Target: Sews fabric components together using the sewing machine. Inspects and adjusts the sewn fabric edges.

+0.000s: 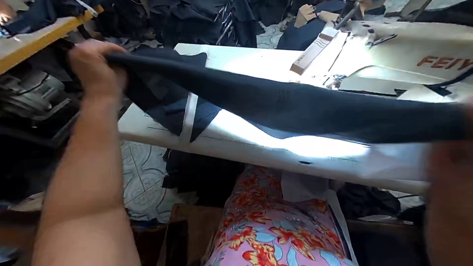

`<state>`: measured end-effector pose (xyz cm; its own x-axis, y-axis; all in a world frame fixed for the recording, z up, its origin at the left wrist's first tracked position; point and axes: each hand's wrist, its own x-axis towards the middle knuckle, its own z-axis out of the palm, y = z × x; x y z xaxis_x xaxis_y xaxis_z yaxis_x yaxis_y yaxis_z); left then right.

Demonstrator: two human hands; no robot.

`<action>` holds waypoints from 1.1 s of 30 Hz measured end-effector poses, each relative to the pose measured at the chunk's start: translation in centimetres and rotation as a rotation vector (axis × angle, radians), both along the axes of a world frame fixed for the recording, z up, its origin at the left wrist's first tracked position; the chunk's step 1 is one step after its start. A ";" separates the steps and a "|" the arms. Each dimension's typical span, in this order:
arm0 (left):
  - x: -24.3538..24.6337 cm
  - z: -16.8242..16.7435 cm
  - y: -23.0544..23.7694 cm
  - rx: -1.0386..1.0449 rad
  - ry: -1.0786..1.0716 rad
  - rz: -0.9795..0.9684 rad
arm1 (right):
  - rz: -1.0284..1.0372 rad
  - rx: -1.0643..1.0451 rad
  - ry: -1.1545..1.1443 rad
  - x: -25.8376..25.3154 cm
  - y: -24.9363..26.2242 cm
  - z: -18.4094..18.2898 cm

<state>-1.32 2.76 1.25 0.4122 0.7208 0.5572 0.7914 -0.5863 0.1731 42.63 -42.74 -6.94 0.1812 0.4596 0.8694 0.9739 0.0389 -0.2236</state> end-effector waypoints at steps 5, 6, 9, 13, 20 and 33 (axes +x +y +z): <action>-0.8 2.7 3.6 -0.221 0.110 0.094 | 0.060 -0.152 -0.362 -7.4 13.3 -3.5; 1.9 3.6 -0.3 -0.211 0.093 -0.028 | 0.088 -0.195 -0.323 -8.0 14.9 -3.9; 9.6 1.8 -10.9 -0.095 0.045 -0.625 | 0.164 -0.285 -0.239 -9.3 17.5 -2.6; 16.6 -5.6 -15.9 -0.134 0.187 -1.098 | 0.040 -0.202 -0.207 -10.0 18.6 -1.6; 19.7 -6.1 -10.0 -0.105 0.051 -0.966 | 0.354 -0.369 -0.228 -13.7 12.4 -7.0; 16.1 -14.4 -18.0 -0.146 0.241 -1.010 | 0.459 -0.426 0.067 -15.4 10.2 -10.9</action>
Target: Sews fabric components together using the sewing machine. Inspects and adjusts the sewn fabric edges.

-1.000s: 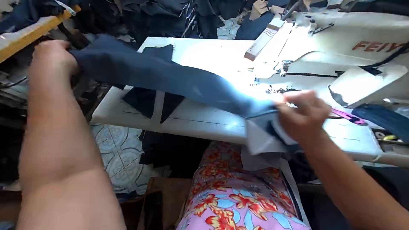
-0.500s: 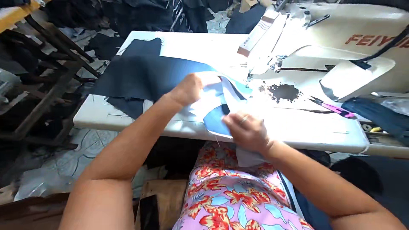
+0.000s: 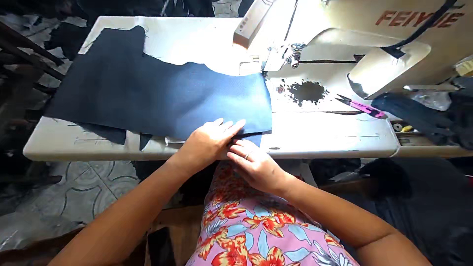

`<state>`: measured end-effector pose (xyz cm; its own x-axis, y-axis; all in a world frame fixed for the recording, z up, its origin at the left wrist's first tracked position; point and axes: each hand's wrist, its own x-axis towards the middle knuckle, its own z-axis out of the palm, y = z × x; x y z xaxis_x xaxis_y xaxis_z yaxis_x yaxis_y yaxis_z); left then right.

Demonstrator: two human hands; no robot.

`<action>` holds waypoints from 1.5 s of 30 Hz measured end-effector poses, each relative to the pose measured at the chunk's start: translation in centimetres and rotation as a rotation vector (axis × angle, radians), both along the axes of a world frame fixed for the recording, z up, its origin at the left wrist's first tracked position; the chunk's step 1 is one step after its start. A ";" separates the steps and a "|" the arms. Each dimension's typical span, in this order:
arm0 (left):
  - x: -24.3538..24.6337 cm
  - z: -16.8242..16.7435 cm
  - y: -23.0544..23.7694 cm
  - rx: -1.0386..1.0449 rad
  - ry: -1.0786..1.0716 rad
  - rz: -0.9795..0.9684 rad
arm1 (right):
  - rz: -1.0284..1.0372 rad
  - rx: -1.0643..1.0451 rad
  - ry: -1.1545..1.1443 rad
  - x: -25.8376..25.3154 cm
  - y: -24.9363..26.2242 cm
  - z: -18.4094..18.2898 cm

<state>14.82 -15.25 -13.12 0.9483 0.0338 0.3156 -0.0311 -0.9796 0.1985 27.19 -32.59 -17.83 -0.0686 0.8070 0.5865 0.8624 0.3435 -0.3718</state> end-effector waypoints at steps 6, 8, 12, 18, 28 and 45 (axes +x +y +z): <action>1.5 -0.6 -0.8 0.054 -0.036 0.206 | -0.292 -0.005 -0.076 1.2 -2.2 0.2; 1.9 -0.7 -0.8 0.052 -0.057 0.207 | -0.255 -0.021 -0.093 1.8 -2.9 -0.4; 2.5 -1.1 -0.4 -0.006 -0.157 0.163 | -0.225 0.005 -0.123 2.3 -3.9 -0.9; 2.6 -0.9 -0.8 0.000 -0.178 0.142 | -0.188 0.034 -0.138 2.7 -4.5 -0.9; 3.2 -0.9 -0.4 -0.057 -0.179 0.064 | -0.049 -0.066 -0.205 5.4 -4.8 0.8; 3.3 -0.4 -0.2 -0.052 -0.133 0.042 | 0.414 -0.330 -0.380 11.5 -1.0 3.2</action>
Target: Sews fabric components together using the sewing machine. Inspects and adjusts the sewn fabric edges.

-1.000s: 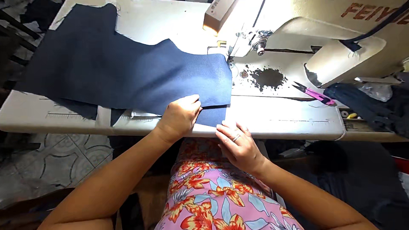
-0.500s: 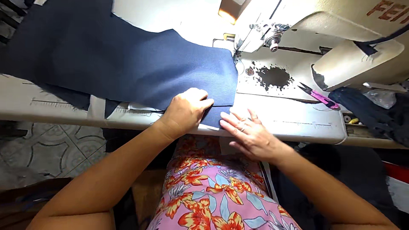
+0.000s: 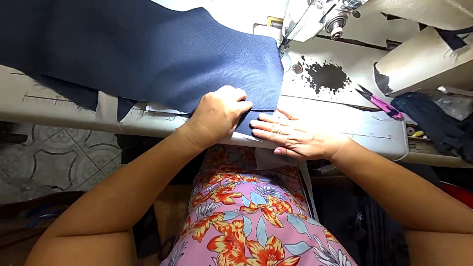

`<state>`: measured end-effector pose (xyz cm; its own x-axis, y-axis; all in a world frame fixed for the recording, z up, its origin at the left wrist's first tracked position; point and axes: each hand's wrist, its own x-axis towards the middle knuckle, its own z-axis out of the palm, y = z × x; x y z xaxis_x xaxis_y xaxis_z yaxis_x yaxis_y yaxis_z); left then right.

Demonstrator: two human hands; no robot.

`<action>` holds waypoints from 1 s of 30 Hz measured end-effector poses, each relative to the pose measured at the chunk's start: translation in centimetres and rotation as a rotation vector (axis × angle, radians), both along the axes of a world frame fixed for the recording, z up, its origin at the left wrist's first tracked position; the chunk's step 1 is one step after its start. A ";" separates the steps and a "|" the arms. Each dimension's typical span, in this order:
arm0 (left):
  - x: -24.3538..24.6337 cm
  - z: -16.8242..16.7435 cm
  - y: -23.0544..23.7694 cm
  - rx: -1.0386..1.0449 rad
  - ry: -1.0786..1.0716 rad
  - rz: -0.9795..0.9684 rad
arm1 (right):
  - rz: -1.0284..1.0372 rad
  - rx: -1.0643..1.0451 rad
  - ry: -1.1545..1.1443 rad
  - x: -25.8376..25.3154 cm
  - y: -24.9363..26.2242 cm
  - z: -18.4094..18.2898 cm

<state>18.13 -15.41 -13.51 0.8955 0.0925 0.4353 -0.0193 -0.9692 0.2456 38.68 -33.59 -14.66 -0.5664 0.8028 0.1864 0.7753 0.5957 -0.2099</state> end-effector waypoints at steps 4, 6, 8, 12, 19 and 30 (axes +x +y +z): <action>0.2 -0.3 0.3 0.043 -0.095 -0.097 | -0.013 0.012 0.006 -0.1 -0.2 -0.2; 0.0 -0.3 0.5 0.048 -0.118 -0.123 | -0.008 0.018 0.001 -0.1 -0.1 -0.3; -0.4 -0.3 0.7 0.049 -0.115 -0.125 | -0.007 0.016 0.001 -0.1 -0.1 -0.3; -0.8 -0.3 0.5 0.054 -0.073 -0.114 | -0.012 0.025 -0.006 -0.1 -0.1 -0.5; -0.5 -0.1 0.1 0.076 -0.032 -0.115 | -0.006 0.019 -0.001 -0.1 -0.1 -0.5; -0.7 0.0 -0.1 0.087 -0.039 -0.110 | -0.001 0.028 0.004 -0.1 0.1 -0.7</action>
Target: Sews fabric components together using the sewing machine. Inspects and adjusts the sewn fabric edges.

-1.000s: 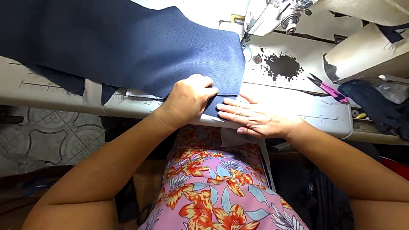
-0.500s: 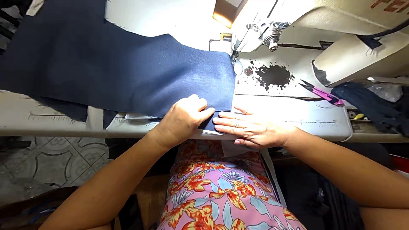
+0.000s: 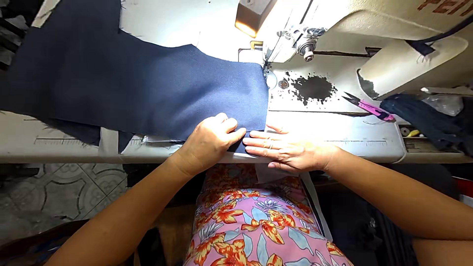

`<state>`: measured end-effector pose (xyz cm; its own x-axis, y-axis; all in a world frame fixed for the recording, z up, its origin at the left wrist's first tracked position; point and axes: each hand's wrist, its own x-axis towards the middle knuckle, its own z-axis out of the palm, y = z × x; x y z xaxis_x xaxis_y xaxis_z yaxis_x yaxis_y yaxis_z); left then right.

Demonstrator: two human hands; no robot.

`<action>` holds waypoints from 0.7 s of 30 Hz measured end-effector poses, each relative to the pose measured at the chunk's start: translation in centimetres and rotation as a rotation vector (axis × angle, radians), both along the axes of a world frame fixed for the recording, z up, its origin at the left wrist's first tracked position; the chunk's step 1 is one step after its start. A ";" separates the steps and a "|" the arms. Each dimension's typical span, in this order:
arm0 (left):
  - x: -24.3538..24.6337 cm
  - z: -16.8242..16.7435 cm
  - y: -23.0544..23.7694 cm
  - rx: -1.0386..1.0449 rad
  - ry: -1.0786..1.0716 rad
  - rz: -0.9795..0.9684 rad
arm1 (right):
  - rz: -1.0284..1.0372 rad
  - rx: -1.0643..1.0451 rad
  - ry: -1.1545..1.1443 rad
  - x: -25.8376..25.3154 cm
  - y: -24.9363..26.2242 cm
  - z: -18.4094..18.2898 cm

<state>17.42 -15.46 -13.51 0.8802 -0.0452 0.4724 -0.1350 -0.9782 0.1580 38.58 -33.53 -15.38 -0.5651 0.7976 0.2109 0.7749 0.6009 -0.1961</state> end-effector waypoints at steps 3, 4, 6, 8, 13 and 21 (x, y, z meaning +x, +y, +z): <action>0.1 0.0 0.1 0.013 -0.003 -0.015 | -0.022 0.045 0.028 -0.1 0.0 0.1; 0.1 0.0 0.2 0.014 0.004 -0.021 | -0.074 0.100 0.042 -0.3 -0.1 0.3; 0.2 0.2 0.4 0.017 0.034 -0.036 | -0.265 0.246 0.031 -0.7 -0.5 0.2; 0.9 0.7 0.7 0.017 0.066 -0.085 | -0.445 0.277 -0.002 -1.4 -0.7 -0.1; 5.6 2.3 3.3 0.040 0.220 -0.279 | -0.618 0.245 0.055 -3.6 -1.2 -0.7; 4.4 -1.6 1.0 -0.137 0.233 0.101 | -0.724 0.219 0.142 -5.2 -1.7 -0.7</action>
